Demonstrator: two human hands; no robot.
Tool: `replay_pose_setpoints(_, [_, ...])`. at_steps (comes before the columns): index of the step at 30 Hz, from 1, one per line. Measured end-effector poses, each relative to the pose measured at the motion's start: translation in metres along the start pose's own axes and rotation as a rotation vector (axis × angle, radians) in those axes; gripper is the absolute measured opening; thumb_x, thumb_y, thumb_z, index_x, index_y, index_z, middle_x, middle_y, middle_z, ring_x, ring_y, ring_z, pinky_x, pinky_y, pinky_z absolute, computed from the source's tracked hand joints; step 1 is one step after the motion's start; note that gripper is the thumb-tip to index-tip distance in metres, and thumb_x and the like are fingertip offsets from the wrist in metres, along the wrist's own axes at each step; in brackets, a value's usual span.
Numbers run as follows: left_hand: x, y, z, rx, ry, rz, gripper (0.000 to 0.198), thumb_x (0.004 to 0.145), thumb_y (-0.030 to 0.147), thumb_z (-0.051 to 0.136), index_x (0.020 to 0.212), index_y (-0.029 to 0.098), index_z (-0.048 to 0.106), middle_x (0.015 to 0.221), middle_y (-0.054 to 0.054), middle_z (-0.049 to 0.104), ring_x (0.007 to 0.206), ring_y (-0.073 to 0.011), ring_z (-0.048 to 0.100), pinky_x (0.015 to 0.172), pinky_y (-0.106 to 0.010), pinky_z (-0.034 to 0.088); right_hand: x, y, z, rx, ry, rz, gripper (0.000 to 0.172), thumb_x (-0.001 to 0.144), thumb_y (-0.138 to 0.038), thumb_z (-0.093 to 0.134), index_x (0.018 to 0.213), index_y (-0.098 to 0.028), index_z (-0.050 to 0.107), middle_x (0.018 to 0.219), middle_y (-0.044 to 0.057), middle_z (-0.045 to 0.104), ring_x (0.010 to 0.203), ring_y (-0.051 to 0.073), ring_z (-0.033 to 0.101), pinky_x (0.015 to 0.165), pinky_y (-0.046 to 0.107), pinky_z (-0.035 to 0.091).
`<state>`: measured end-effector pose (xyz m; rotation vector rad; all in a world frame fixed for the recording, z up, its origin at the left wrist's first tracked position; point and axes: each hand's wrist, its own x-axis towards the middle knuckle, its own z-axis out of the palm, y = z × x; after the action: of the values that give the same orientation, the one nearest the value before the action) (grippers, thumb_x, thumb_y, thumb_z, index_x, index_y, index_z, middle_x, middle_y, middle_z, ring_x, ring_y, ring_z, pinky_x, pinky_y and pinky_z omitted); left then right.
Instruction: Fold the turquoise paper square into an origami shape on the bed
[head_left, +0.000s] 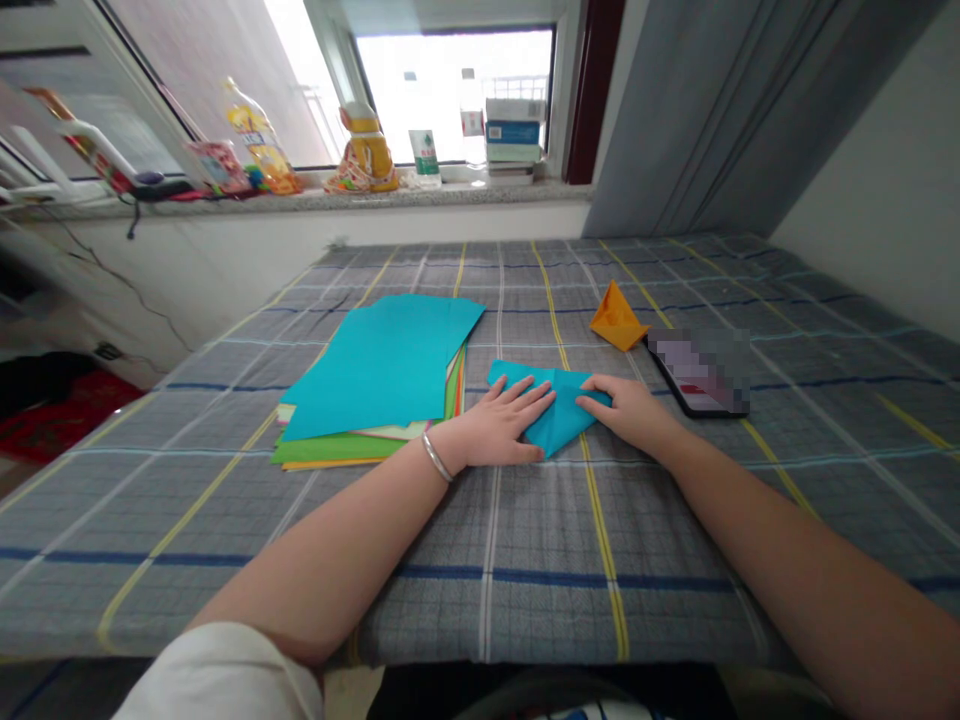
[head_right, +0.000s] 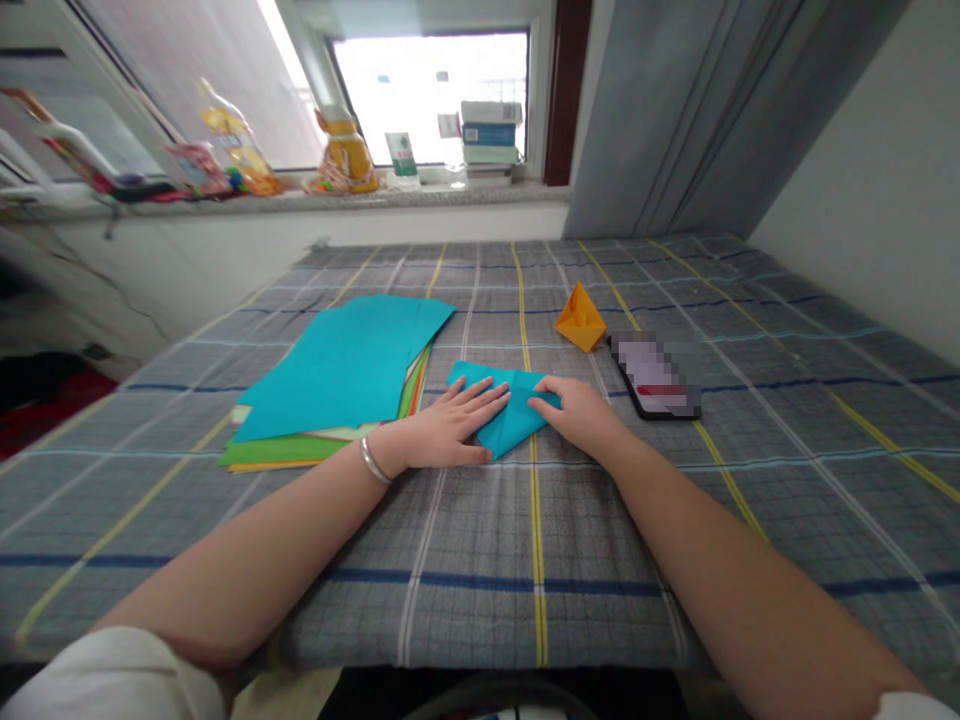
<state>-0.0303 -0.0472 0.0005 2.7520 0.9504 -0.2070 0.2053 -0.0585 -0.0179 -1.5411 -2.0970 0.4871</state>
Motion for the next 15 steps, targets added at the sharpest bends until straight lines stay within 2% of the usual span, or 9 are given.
replay_pose_setpoints(5, [0.0, 0.004, 0.006, -0.023, 0.055, -0.043, 0.071, 0.097, 0.057, 0.022, 0.154, 0.016, 0.012, 0.16, -0.007, 0.009, 0.149, -0.026, 0.001, 0.118, -0.051, 0.002, 0.002, 0.002, 0.006, -0.108, 0.041, -0.048, 0.017, 0.087, -0.032, 0.054, 0.087, -0.018, 0.064, 0.094, 0.008, 0.07, 0.089, 0.024, 0.062, 0.079, 0.034, 0.043])
replay_pose_setpoints(9, [0.001, 0.008, 0.012, 0.01, 0.094, -0.076, 0.081, 0.094, 0.064, 0.026, 0.154, 0.012, 0.009, 0.16, -0.011, 0.01, 0.149, -0.0265, 0.003, 0.118, -0.052, 0.002, 0.004, 0.005, 0.012, -0.168, 0.066, -0.072, 0.017, 0.087, -0.031, 0.054, 0.088, -0.018, 0.065, 0.096, 0.009, 0.069, 0.091, 0.024, 0.061, 0.082, 0.035, 0.044])
replay_pose_setpoints(15, [0.003, 0.008, 0.011, 0.028, 0.052, -0.082, 0.081, 0.094, 0.063, 0.027, 0.154, 0.012, 0.008, 0.16, -0.01, 0.008, 0.149, -0.0255, 0.0, 0.118, -0.051, 0.003, 0.006, 0.007, 0.014, -0.221, 0.07, -0.061, 0.018, 0.087, -0.032, 0.054, 0.087, -0.018, 0.066, 0.094, 0.009, 0.069, 0.09, 0.024, 0.062, 0.082, 0.036, 0.044])
